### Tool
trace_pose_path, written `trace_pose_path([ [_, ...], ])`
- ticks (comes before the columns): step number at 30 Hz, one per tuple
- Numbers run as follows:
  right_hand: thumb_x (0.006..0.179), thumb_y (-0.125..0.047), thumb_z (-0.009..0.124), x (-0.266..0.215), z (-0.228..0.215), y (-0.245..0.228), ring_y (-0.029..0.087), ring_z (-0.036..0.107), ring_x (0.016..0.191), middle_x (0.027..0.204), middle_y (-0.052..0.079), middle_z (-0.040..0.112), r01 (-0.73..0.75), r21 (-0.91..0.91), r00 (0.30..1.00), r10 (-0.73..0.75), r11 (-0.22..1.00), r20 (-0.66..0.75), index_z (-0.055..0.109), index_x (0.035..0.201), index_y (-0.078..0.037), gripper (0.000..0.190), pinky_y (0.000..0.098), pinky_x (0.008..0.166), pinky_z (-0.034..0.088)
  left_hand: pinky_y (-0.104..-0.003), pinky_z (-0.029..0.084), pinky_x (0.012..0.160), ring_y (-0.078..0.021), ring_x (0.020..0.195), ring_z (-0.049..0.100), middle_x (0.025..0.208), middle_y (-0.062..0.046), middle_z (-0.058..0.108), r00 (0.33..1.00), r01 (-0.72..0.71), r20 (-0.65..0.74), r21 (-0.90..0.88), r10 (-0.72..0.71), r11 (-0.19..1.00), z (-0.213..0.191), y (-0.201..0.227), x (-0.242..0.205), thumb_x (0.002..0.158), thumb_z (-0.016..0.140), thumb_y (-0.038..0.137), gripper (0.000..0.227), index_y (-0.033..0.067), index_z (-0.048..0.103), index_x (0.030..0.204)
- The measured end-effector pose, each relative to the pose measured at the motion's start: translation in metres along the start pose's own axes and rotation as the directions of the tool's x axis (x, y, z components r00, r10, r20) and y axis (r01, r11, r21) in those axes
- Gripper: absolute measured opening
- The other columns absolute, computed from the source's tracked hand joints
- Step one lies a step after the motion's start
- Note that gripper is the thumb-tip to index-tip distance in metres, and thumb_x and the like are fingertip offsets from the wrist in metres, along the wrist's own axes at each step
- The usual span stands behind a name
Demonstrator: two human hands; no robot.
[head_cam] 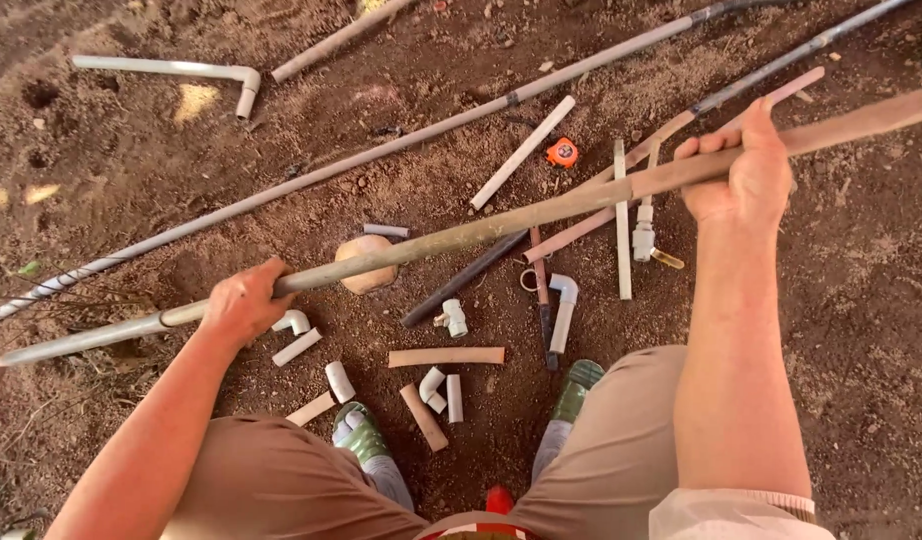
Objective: Sawing PVC pipes to length and assembling them with various plastic fittings on the ground.
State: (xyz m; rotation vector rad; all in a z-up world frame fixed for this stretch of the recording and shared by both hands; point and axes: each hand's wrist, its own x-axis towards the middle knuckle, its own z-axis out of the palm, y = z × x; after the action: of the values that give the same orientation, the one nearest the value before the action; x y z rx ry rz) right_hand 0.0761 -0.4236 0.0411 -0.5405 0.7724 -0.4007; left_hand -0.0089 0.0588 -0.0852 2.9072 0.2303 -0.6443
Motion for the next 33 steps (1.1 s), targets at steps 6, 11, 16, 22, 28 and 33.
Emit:
trace_pose_path([
  [6,0.096,-0.011,0.057,-0.001,0.003,-0.001,0.011,0.044,0.041,0.052,0.000,0.045,0.073,0.053,0.992,-0.078,0.996,0.101,0.052,0.084,-0.005,0.014,0.0260,0.046,0.042,-0.033,0.055,0.064,-0.0151,0.056,0.064,0.064,-0.001,0.066,1.000,0.002,-0.024,0.162,0.002,0.987,0.004,-0.010,0.009,0.088,0.059,0.044,0.028,0.0172,0.057,0.083],
  [11,0.096,-0.020,0.055,0.003,-0.003,-0.010,0.012,0.047,0.040,0.047,0.001,0.046,0.106,0.088,0.944,-0.127,0.991,0.303,0.053,0.073,-0.004,0.028,0.0256,0.043,0.044,-0.027,0.056,0.062,-0.0125,0.057,0.064,0.074,-0.003,0.072,0.971,0.039,0.235,0.063,-0.053,0.997,0.007,-0.010,0.012,0.084,0.060,0.050,0.035,0.0159,0.066,0.092],
  [16,0.092,-0.016,0.057,0.060,-0.046,-0.043,0.014,0.040,0.035,0.046,0.006,0.045,0.197,0.351,0.972,-0.228,0.915,0.048,0.052,0.077,0.002,0.024,0.0255,0.038,0.034,-0.023,0.049,0.052,-0.0108,0.052,0.053,0.072,-0.003,0.067,0.918,0.186,0.341,0.082,-0.204,0.979,0.010,-0.039,0.013,0.087,0.059,0.042,0.036,0.0165,0.063,0.112],
  [22,0.099,-0.011,0.046,0.074,-0.053,-0.052,0.017,0.045,0.046,0.055,0.009,0.047,0.173,0.495,0.977,-0.085,0.852,-0.195,0.049,0.088,0.002,0.017,0.0283,0.052,0.045,-0.032,0.053,0.067,-0.0175,0.063,0.064,0.078,-0.007,0.072,0.938,0.254,0.236,0.036,-0.256,0.966,0.010,-0.058,0.012,0.084,0.062,0.044,0.038,0.0109,0.068,0.101],
  [28,0.099,-0.010,0.055,0.034,-0.027,-0.034,0.013,0.044,0.038,0.051,0.004,0.047,0.056,0.305,0.997,-0.067,0.951,0.025,0.054,0.090,-0.004,0.011,0.0230,0.039,0.039,-0.033,0.054,0.077,-0.0172,0.069,0.066,0.080,-0.006,0.072,0.953,0.184,0.232,0.063,-0.194,0.981,0.030,-0.067,0.030,0.086,0.062,0.042,0.033,0.0121,0.067,0.100],
  [33,0.097,-0.021,0.055,0.007,-0.020,-0.028,0.010,0.042,0.036,0.046,-0.001,0.047,0.099,0.075,0.970,-0.113,0.992,0.214,0.051,0.072,-0.005,0.030,0.0214,0.038,0.036,-0.030,0.056,0.075,-0.0148,0.071,0.067,0.084,-0.005,0.074,0.928,0.180,0.310,0.109,-0.205,0.978,0.031,-0.060,0.026,0.084,0.066,0.038,0.037,0.0155,0.065,0.113],
])
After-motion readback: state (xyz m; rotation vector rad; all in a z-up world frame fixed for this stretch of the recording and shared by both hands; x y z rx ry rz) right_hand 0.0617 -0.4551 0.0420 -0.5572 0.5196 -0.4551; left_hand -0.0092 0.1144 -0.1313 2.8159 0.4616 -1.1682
